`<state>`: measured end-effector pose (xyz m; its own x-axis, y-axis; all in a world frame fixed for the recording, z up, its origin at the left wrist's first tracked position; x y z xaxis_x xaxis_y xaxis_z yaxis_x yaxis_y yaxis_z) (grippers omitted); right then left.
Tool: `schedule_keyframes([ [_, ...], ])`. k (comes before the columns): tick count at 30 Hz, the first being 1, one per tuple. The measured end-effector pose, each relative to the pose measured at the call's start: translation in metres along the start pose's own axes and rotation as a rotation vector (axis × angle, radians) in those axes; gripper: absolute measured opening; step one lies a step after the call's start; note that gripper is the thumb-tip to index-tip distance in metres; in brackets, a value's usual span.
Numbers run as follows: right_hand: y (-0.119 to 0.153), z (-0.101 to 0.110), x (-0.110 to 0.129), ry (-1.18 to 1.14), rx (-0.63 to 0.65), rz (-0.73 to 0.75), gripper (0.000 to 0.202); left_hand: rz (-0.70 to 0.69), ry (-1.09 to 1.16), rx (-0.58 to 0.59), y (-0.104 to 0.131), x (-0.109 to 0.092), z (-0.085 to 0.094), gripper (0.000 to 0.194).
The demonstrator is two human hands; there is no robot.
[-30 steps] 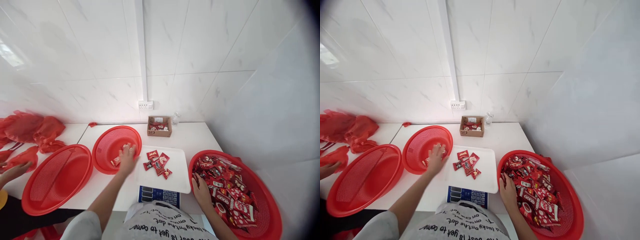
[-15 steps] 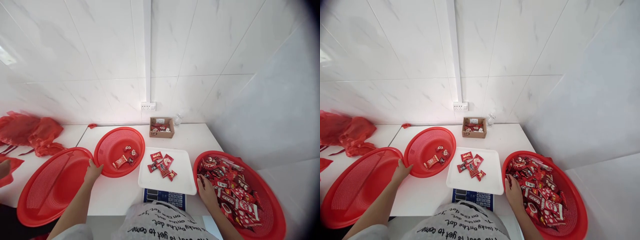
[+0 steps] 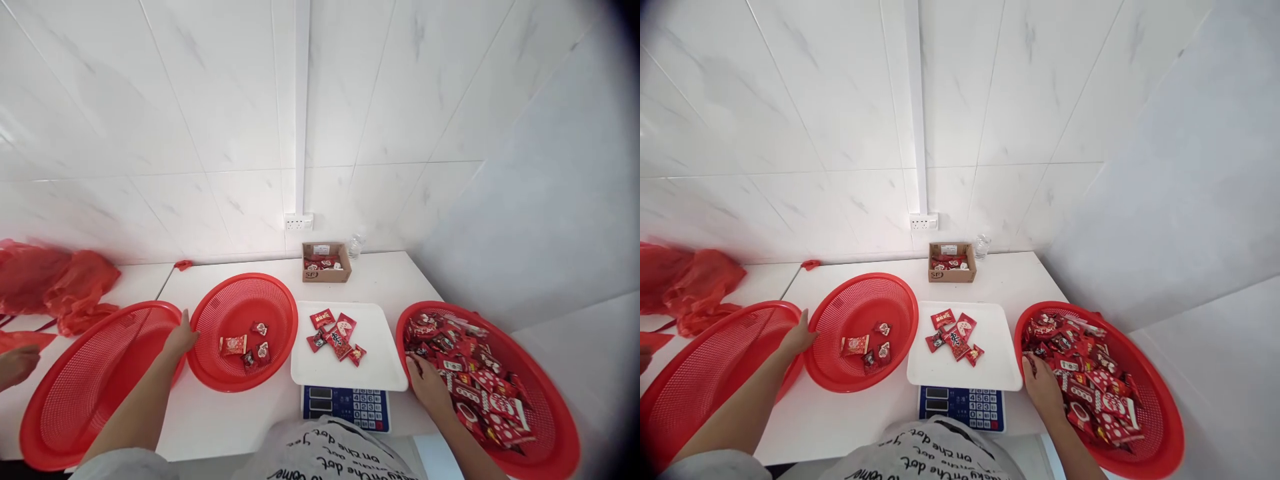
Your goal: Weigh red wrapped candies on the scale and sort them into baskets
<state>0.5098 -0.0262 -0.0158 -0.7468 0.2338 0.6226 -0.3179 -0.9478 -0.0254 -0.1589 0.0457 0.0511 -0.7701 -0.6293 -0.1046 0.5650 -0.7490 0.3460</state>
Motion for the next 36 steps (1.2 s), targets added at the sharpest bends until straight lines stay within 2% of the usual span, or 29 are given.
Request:
schedule_keyframes([
  [6,0.0,-0.001,0.002,0.045,0.03,0.012,0.055,0.014,-0.037,-0.068,0.036,0.004,0.004,0.065],
  [9,0.0,0.0,0.004,0.064,0.026,0.032,0.053,-0.029,-0.024,-0.119,0.055,0.006,0.005,0.066],
  [12,-0.001,0.001,0.006,0.072,0.021,0.073,0.048,-0.099,-0.021,-0.119,0.061,0.011,0.0,0.067],
  [15,-0.003,0.001,0.008,0.081,0.026,0.135,0.041,-0.136,-0.004,-0.104,0.057,0.017,-0.006,0.069],
  [19,-0.003,0.003,0.007,0.106,0.009,0.138,0.041,-0.075,-0.014,-0.047,0.047,0.021,-0.014,0.076],
  [24,-0.002,0.002,0.009,0.095,0.015,0.122,0.045,-0.077,-0.044,-0.092,0.032,0.014,-0.003,0.071],
  [29,-0.003,0.004,0.01,0.116,0.026,0.115,0.044,-0.199,-0.119,-0.104,0.015,0.01,0.009,0.067],
  [36,-0.002,0.005,0.014,0.109,0.018,0.12,0.044,-0.41,-0.241,-0.072,0.018,0.002,0.001,0.06],
])
Point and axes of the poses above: each hand's wrist, its own y-axis away from the middle knuckle, its own z-axis out of the back of the hand, x = y × z, the point moved 8 cm from there along -y, towards the middle knuckle, and after that the axes turned 7 degrees about z, right-handed, at the moved point
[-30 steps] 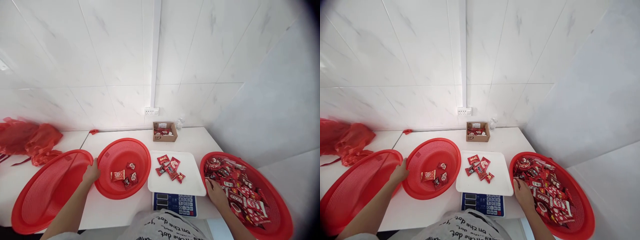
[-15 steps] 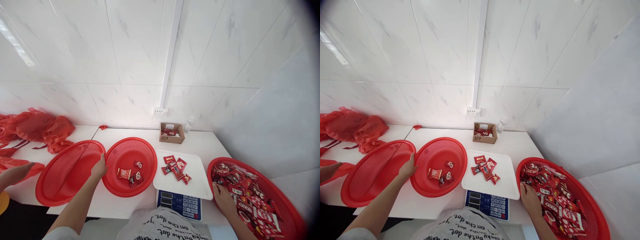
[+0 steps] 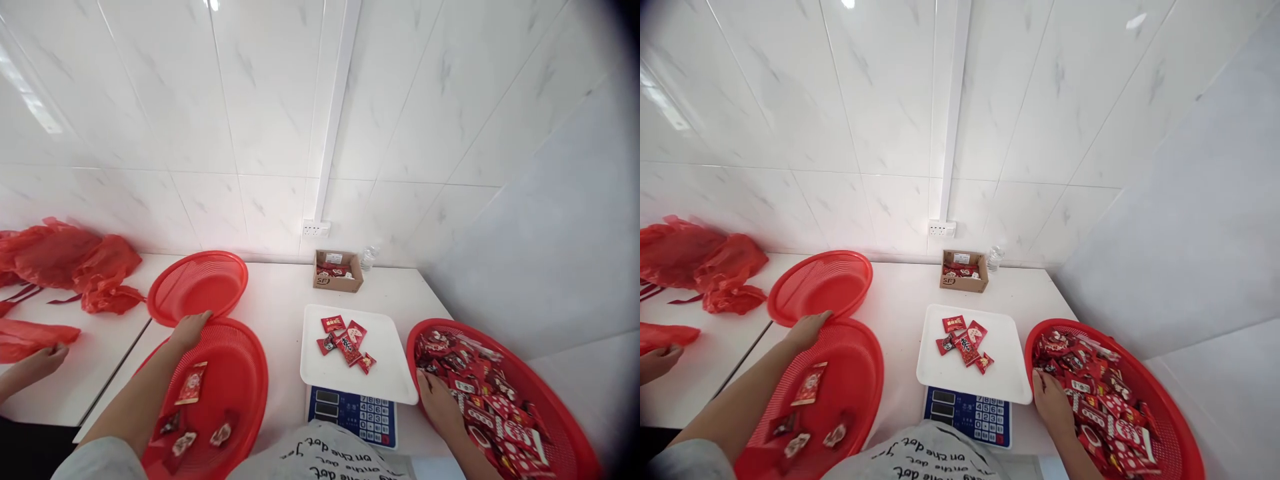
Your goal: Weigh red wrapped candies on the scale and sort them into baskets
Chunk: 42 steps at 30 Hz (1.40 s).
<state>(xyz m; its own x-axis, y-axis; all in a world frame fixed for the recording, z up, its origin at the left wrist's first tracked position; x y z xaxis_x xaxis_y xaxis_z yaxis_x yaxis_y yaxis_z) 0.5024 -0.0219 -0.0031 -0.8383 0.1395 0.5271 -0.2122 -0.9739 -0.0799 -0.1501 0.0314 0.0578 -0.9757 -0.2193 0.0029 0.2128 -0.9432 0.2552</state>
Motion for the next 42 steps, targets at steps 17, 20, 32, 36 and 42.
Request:
schedule_keyframes([
  [17,0.002,-0.003,-0.001,-0.008,0.021,-0.013,0.051,-0.16,0.169,-0.086,0.007,-0.122,-0.007,0.041],
  [20,0.002,-0.004,-0.001,-0.012,0.005,0.002,0.051,-0.218,0.201,-0.072,0.011,-0.15,-0.003,0.038],
  [32,0.004,0.0,0.007,-0.02,-0.025,-0.007,0.046,-0.543,0.355,-0.091,0.043,-0.302,-0.009,0.065],
  [36,0.004,0.001,0.009,-0.007,-0.049,0.017,0.043,-0.616,0.368,0.025,0.048,-0.363,-0.032,0.084],
  [42,0.005,0.002,0.011,0.042,-0.041,-0.019,0.044,-0.726,0.289,-0.06,0.051,-0.393,-0.033,0.062],
])
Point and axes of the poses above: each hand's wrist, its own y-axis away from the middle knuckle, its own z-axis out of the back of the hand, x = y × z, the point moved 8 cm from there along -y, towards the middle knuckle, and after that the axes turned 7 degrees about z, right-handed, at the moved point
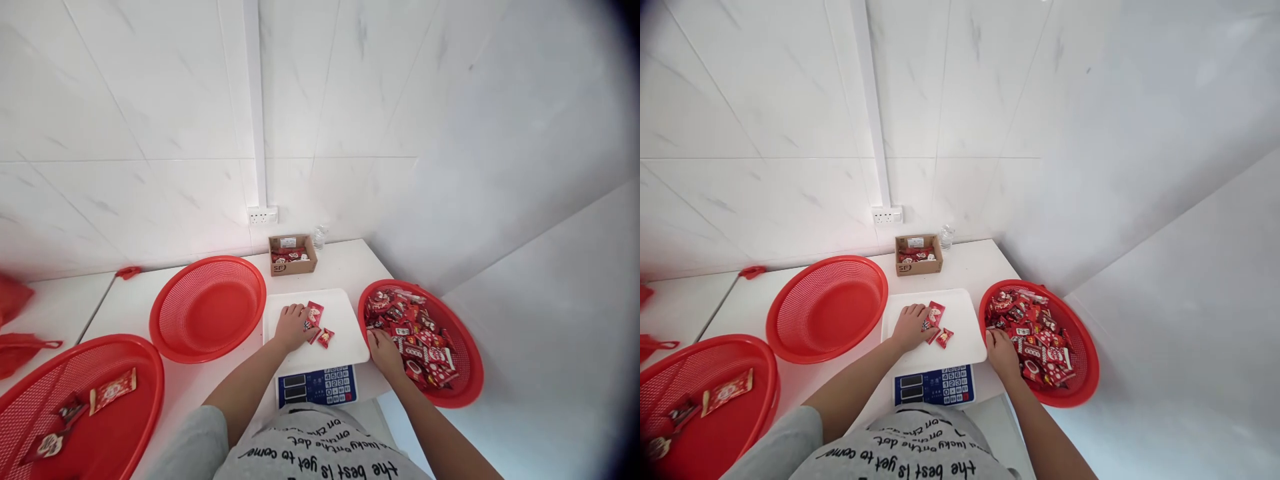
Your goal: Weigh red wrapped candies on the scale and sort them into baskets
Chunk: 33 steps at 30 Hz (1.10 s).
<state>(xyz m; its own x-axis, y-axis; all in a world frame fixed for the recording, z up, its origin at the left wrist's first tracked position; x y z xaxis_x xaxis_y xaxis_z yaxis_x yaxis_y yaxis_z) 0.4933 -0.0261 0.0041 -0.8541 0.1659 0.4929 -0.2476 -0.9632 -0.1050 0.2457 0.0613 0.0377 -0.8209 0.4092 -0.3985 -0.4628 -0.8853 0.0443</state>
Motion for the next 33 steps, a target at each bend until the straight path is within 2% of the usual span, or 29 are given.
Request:
schedule_keyframes([
  [2,0.0,0.001,0.002,0.002,0.002,0.004,0.043,-0.012,-0.004,-0.006,0.001,0.0,0.001,0.051],
  [6,0.001,0.002,0.005,0.006,0.018,-0.004,0.045,0.046,0.016,0.006,0.002,0.006,0.003,0.043],
  [9,0.0,0.001,0.004,0.006,0.019,-0.011,0.044,0.139,0.045,-0.03,0.0,0.019,0.018,0.043],
  [12,0.0,0.001,0.002,0.007,0.008,-0.008,0.042,0.28,0.099,-0.117,0.002,0.047,0.051,0.045],
  [15,-0.001,0.001,0.002,0.005,-0.009,-0.001,0.042,0.448,0.1,-0.233,0.012,0.091,0.093,0.046],
  [17,-0.001,0.001,0.002,0.0,-0.011,0.012,0.042,0.53,0.056,-0.257,0.021,0.118,0.114,0.049],
  [19,-0.001,0.001,0.003,-0.005,-0.004,0.016,0.042,0.586,0.012,-0.225,0.027,0.14,0.123,0.053],
  [21,-0.001,0.001,0.003,-0.011,0.003,0.01,0.042,0.599,-0.062,-0.198,0.03,0.149,0.123,0.056],
  [23,-0.001,0.001,0.003,-0.015,0.005,0.007,0.041,0.565,-0.15,-0.23,0.028,0.142,0.116,0.057],
  [25,-0.001,0.001,0.003,-0.018,0.01,0.008,0.04,0.476,-0.193,-0.265,0.021,0.117,0.099,0.057],
  [27,-0.001,0.001,0.002,-0.019,0.011,0.003,0.04,0.324,-0.152,-0.16,0.01,0.079,0.066,0.059],
  [30,-0.001,0.0,0.002,-0.019,0.007,-0.006,0.041,0.085,-0.036,0.03,-0.001,0.016,0.017,0.072],
  [33,-0.002,-0.002,-0.001,-0.018,0.011,-0.003,0.042,0.038,0.001,0.191,-0.003,-0.015,-0.017,0.093],
])
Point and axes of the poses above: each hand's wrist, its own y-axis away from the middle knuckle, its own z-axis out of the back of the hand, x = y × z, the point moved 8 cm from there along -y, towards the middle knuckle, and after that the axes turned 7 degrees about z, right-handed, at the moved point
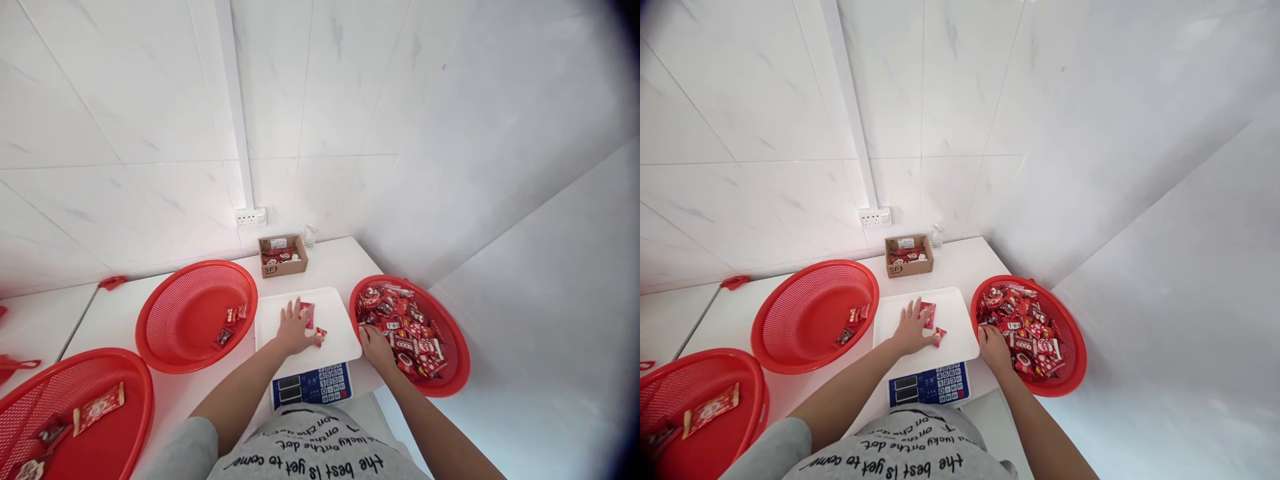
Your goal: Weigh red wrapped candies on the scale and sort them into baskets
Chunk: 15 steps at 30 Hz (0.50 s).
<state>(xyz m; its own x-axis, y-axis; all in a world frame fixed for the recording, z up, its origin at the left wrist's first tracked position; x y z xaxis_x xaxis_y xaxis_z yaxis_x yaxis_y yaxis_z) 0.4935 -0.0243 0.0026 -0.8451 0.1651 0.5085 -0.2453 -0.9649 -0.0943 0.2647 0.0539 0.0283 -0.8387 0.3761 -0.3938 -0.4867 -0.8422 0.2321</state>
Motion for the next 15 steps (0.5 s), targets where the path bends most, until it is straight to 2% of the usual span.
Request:
schedule_keyframes([
  [2,-0.001,-0.002,-0.003,0.001,0.003,0.008,0.043,-0.05,-0.035,0.056,0.001,-0.008,-0.011,0.091],
  [3,-0.001,-0.003,-0.004,-0.001,0.001,0.015,0.043,-0.087,-0.052,0.044,0.002,-0.01,-0.012,0.082],
  [6,-0.002,-0.006,-0.008,-0.013,-0.01,0.026,0.043,-0.19,-0.055,-0.112,0.011,-0.009,-0.003,0.039],
  [7,-0.002,-0.006,-0.009,-0.018,-0.013,0.028,0.043,-0.203,-0.045,-0.162,0.015,-0.008,0.001,0.031],
  [12,-0.002,-0.006,-0.009,-0.031,-0.013,0.029,0.043,-0.184,-0.01,-0.24,0.026,-0.003,0.001,0.028],
  [15,-0.002,-0.006,-0.007,-0.029,0.012,0.026,0.045,-0.182,0.022,-0.212,0.03,-0.011,-0.006,0.036],
])
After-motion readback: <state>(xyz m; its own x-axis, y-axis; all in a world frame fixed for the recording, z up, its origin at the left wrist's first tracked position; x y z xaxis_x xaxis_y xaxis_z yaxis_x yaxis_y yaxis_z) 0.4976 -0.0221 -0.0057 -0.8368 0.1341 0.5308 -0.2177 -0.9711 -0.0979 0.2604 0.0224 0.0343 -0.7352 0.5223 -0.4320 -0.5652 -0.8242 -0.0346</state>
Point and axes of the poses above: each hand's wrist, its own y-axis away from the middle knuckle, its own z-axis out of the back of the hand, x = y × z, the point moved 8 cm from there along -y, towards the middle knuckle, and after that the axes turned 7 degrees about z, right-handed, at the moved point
